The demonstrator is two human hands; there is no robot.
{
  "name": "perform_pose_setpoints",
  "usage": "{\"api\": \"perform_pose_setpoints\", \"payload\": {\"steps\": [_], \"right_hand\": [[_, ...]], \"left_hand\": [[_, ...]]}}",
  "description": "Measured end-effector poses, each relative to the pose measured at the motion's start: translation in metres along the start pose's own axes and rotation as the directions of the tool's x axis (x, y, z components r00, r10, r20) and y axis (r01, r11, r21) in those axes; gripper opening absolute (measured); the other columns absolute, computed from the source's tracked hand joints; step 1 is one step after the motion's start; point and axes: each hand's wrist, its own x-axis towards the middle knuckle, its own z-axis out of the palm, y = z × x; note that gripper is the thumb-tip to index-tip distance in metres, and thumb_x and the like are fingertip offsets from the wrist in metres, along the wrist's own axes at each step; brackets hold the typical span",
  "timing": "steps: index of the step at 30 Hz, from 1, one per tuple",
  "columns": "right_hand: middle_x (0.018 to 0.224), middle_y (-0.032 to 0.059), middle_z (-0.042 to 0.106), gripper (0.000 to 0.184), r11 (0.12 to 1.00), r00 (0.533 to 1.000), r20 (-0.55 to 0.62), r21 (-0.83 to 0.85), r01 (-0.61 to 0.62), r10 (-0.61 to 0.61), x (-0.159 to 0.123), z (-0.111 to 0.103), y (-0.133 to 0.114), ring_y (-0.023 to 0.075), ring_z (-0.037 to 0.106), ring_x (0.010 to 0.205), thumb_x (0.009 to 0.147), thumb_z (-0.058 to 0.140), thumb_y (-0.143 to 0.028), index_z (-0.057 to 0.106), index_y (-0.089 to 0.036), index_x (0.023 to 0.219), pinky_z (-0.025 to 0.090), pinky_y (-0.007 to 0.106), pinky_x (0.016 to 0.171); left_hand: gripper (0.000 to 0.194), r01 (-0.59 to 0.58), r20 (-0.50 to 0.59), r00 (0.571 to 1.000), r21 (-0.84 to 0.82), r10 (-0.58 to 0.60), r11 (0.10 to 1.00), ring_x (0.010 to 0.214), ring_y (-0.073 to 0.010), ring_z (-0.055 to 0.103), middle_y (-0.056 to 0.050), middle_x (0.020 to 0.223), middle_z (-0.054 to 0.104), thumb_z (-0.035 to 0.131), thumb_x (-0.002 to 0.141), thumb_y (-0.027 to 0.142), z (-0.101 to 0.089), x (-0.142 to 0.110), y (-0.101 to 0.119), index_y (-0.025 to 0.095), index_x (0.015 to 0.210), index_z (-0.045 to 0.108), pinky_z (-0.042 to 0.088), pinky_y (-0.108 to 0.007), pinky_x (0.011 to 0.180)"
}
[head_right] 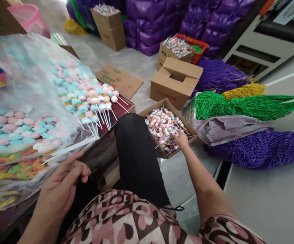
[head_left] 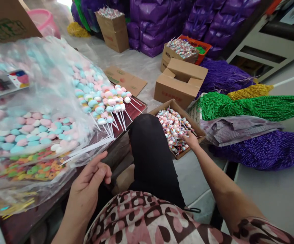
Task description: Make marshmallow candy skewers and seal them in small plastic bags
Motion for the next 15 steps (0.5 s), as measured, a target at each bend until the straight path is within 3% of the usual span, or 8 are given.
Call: {"api": "perform_pose_setpoints", "payload": {"steps": [6,10,15], "right_hand": [[0.128,0.0101,0.059,0.037,0.969,0.995,0.097,-0.245,0.025,-0.001,0.001,0.035,0.010,0.0246,0.060,0.112,0.093,0.060,-0.035,0.058,-0.017,0.125,0.051,0.048,0.094],[0.128,0.0101,0.059,0.036,0.955,0.991,0.126,-0.286,0.084,-0.049,0.001,0.039,0.018,0.0240,0.060,0.111,0.093,0.060,-0.035,0.058,-0.017,0.125,0.052,0.047,0.093],[0.125,0.0097,0.060,0.035,0.967,0.980,0.171,-0.215,0.136,-0.100,0.000,0.031,0.031,0.0222,0.062,0.107,0.094,0.059,-0.035,0.058,-0.017,0.124,0.054,0.044,0.089]], "left_hand": [[0.035,0.108,-0.021,0.994,-0.016,-0.109,0.994,0.061,-0.0099,0.052,0.002,0.069,0.059,0.068,0.083,0.029,0.007,-0.001,-0.005,0.025,0.118,0.067,0.043,-0.022,0.055],[0.035,0.117,-0.021,0.993,-0.021,-0.117,0.993,0.061,-0.0099,0.052,0.002,0.068,0.058,0.068,0.082,0.029,0.011,0.002,-0.007,0.024,0.117,0.067,0.044,-0.022,0.055],[0.035,0.130,-0.014,0.991,-0.009,-0.130,0.992,0.059,-0.0098,0.051,0.003,0.066,0.057,0.069,0.080,0.029,0.016,0.006,-0.008,0.024,0.115,0.068,0.044,-0.023,0.055]]}}
